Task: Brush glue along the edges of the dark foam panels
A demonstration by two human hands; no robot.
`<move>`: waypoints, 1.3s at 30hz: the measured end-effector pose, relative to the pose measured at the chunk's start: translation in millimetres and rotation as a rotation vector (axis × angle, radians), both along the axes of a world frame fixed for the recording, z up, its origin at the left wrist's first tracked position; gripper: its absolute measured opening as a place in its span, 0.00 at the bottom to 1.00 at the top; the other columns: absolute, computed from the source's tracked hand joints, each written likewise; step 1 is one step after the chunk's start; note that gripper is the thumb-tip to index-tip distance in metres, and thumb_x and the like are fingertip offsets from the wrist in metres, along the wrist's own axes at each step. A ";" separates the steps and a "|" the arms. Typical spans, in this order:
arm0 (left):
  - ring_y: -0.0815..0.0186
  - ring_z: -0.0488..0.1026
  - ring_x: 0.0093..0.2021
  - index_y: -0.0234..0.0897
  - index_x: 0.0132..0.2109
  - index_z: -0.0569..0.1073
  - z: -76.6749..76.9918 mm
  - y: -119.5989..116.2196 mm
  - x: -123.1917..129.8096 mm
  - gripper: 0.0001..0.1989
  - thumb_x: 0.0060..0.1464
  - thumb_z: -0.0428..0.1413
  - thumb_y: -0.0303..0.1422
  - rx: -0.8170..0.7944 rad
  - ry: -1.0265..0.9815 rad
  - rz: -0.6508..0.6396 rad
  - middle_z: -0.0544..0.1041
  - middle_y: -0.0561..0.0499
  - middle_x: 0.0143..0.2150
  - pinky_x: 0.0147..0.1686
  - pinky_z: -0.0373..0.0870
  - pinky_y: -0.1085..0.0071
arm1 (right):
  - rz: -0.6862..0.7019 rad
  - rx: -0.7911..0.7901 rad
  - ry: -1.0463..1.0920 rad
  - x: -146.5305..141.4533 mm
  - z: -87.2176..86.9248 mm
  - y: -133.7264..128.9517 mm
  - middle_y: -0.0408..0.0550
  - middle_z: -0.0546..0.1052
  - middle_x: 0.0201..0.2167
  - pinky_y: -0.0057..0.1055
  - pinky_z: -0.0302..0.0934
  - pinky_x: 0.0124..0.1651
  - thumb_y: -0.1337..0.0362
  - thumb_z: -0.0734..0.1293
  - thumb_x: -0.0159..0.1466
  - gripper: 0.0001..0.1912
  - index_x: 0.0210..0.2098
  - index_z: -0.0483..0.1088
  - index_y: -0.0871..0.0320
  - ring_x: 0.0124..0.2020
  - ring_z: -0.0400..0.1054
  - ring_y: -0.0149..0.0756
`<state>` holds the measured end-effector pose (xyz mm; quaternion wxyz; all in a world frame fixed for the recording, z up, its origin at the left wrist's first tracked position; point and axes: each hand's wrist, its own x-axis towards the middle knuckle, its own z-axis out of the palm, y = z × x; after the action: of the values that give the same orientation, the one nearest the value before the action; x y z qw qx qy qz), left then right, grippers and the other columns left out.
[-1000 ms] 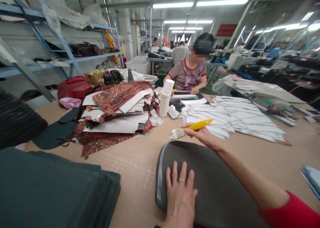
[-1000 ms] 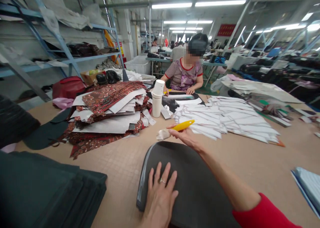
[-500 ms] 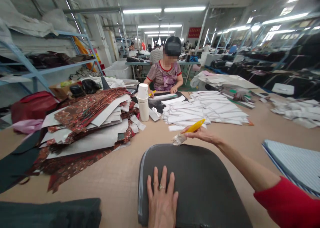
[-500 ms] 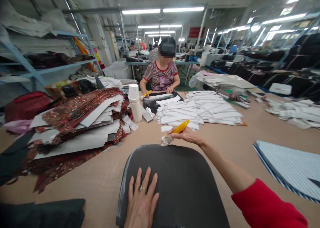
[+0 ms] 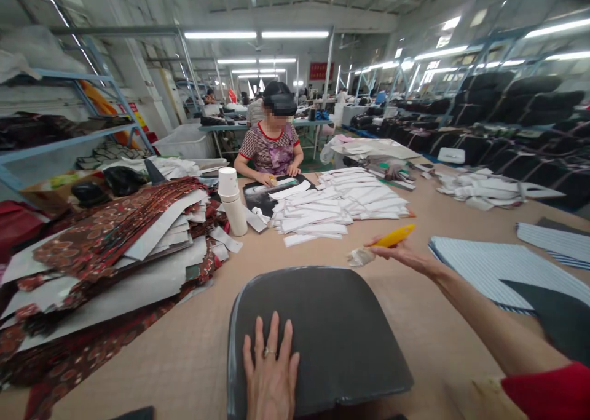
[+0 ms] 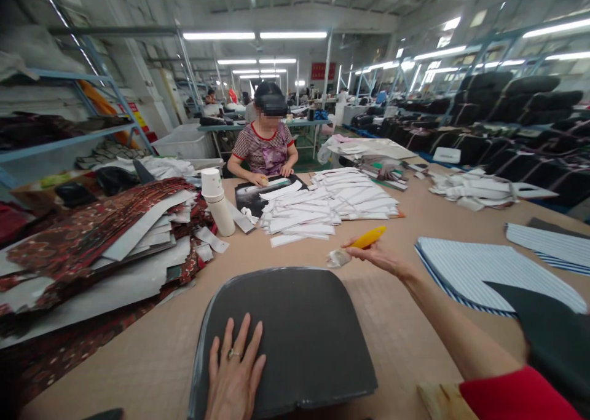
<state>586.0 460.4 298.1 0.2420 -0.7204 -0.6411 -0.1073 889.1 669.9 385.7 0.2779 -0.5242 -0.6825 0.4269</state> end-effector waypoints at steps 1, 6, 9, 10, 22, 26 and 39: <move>0.51 0.64 0.55 0.47 0.54 0.65 0.1 0.7 0.0 0.21 0.53 0.49 0.29 0.009 -0.004 0.000 0.68 0.51 0.57 0.46 0.65 0.52 | -0.044 0.027 0.010 -2.9 3.3 -4.2 0.47 0.72 0.29 0.32 0.57 0.31 0.53 0.67 0.53 0.20 0.39 0.73 0.60 0.30 0.62 0.36; 0.51 0.64 0.55 0.47 0.53 0.67 -1.5 3.0 0.4 0.20 0.54 0.48 0.28 0.024 -0.038 0.005 0.69 0.51 0.56 0.47 0.63 0.52 | -0.103 0.081 0.053 -18.3 -0.6 -25.6 0.45 0.72 0.26 0.30 0.57 0.28 0.54 0.66 0.52 0.16 0.33 0.73 0.60 0.25 0.62 0.34; 0.50 0.62 0.56 0.48 0.54 0.66 -6.3 3.2 0.9 0.20 0.54 0.48 0.29 0.000 -0.063 0.017 0.68 0.51 0.57 0.49 0.61 0.52 | -0.234 0.155 0.042 -14.6 -9.3 -38.3 0.45 0.73 0.23 0.31 0.57 0.28 0.56 0.66 0.52 0.13 0.28 0.72 0.60 0.24 0.64 0.35; 0.50 0.61 0.57 0.48 0.54 0.66 -8.1 3.4 1.4 0.20 0.54 0.48 0.29 -0.004 -0.079 0.028 0.68 0.51 0.57 0.50 0.60 0.51 | -0.305 0.186 0.049 -14.0 -11.1 -42.0 0.46 0.73 0.23 0.31 0.58 0.30 0.56 0.66 0.52 0.13 0.28 0.72 0.60 0.25 0.65 0.36; 0.50 0.60 0.58 0.48 0.52 0.68 -10.0 5.6 6.8 0.18 0.56 0.45 0.30 -0.040 -0.156 0.068 0.68 0.50 0.56 0.52 0.56 0.50 | -0.465 0.288 0.047 -20.2 -40.4 -85.1 0.48 0.78 0.30 0.33 0.63 0.37 0.55 0.64 0.54 0.12 0.31 0.71 0.58 0.33 0.71 0.42; 0.48 0.61 0.57 0.47 0.52 0.68 -6.0 4.8 6.7 0.18 0.56 0.45 0.31 -0.088 -0.166 0.071 0.68 0.49 0.56 0.51 0.57 0.48 | -0.482 0.299 -0.061 -10.0 -39.9 -122.9 0.47 0.77 0.26 0.32 0.63 0.35 0.56 0.63 0.56 0.13 0.33 0.72 0.58 0.33 0.72 0.42; 0.45 0.52 0.62 0.40 0.53 0.68 19.8 1.4 15.2 0.18 0.55 0.47 0.32 -0.293 -0.528 0.070 0.62 0.41 0.60 0.56 0.45 0.43 | -0.636 0.444 -0.228 -15.6 -18.0 -273.3 0.51 0.77 0.34 0.39 0.63 0.45 0.52 0.60 0.58 0.16 0.33 0.73 0.57 0.39 0.70 0.45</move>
<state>601.2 461.8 317.9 -0.0357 -0.6724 -0.7147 -0.1889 873.5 396.6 367.7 0.4252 -0.6804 -0.5883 0.1008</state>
